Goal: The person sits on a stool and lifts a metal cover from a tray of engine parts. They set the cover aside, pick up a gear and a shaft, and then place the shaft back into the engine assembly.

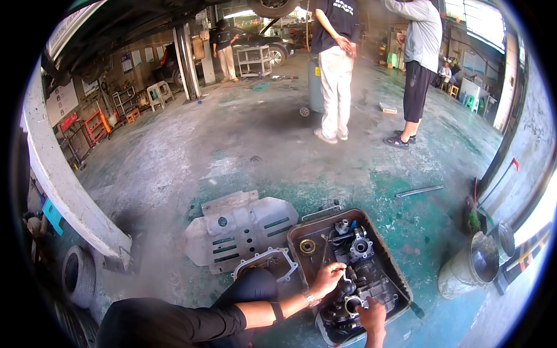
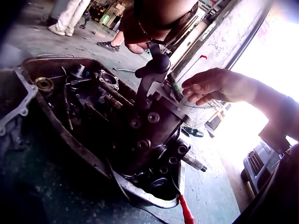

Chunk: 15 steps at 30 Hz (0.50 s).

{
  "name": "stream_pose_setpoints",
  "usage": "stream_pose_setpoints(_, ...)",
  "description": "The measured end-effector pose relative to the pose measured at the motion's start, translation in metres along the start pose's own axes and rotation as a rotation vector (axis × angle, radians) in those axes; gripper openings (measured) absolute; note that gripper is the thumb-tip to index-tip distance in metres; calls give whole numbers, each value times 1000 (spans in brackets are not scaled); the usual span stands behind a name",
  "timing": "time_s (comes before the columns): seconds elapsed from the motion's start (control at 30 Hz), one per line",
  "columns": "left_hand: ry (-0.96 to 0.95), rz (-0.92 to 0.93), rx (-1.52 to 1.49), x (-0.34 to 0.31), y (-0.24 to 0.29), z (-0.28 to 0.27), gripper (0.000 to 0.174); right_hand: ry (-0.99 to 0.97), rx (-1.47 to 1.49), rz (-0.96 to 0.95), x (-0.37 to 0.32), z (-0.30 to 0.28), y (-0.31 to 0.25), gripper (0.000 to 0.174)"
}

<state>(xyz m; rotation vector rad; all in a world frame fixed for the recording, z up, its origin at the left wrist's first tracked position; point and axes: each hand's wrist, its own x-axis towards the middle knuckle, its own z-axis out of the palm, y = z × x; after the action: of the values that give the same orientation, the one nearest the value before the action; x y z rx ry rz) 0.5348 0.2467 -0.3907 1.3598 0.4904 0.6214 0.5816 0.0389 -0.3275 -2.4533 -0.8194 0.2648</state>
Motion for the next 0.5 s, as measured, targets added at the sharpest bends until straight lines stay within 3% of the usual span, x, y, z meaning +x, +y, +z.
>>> stream_pose_setpoints(0.5,-34,-22,-76,-1,4,-1,23,-8,-9,-2,-1,-1,-4,51)
